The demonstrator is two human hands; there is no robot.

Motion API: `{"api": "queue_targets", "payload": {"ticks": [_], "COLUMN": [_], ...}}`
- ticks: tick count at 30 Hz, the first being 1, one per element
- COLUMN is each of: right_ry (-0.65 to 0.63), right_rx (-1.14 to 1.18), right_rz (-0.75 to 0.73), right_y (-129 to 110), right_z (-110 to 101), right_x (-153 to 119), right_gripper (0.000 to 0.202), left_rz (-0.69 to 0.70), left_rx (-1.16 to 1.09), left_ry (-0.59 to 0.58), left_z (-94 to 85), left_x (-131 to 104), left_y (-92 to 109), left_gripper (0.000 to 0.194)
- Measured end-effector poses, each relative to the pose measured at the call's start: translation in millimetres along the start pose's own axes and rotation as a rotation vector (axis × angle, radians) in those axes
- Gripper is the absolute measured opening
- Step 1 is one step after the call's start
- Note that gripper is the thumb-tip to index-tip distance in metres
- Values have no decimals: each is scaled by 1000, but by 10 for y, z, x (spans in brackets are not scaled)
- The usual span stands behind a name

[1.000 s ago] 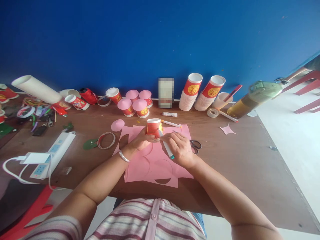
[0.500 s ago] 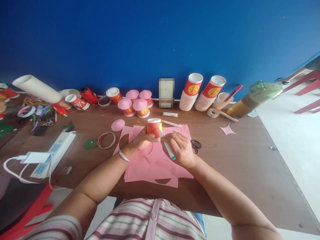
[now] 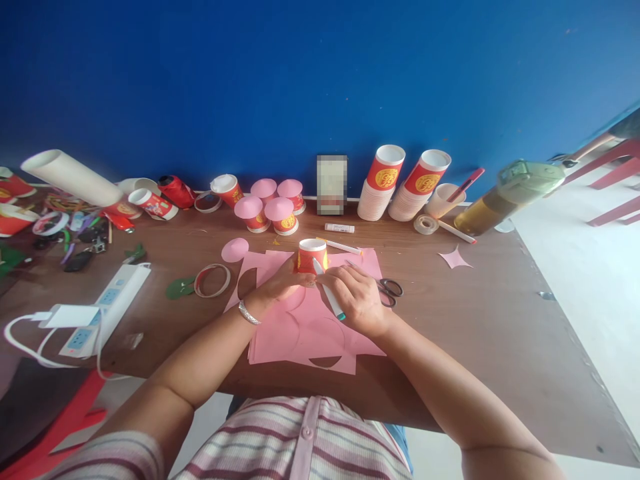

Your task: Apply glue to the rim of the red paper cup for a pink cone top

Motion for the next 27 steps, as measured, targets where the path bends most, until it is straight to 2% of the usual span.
{"api": "queue_targets", "payload": {"ticks": [8,18,27], "right_ry": [-23,0,0], "right_rx": [-5,-19,-22], "right_rz": [2,21,21], "right_y": [10,25,42], "right_z": [20,6,16], "right_x": [-31,-19,-40], "right_gripper": [28,27,26], "left_rz": [-1,16,15], "left_rx": [-13,-76,-99], "left_ry": [43,66,68], "left_z": [-26,-112,-144], "left_x": [14,72,72], "left_y": [41,-154,-202], "left_gripper": [30,29,30]}}
Point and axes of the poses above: each hand's wrist, its own x-axis towards the middle knuckle, its own z-axis out of the palm, y = z × x, the point moved 7 cm from there along x, towards the middle knuckle, and after that the axes turned 9 degrees about x, right-handed, at the moved point
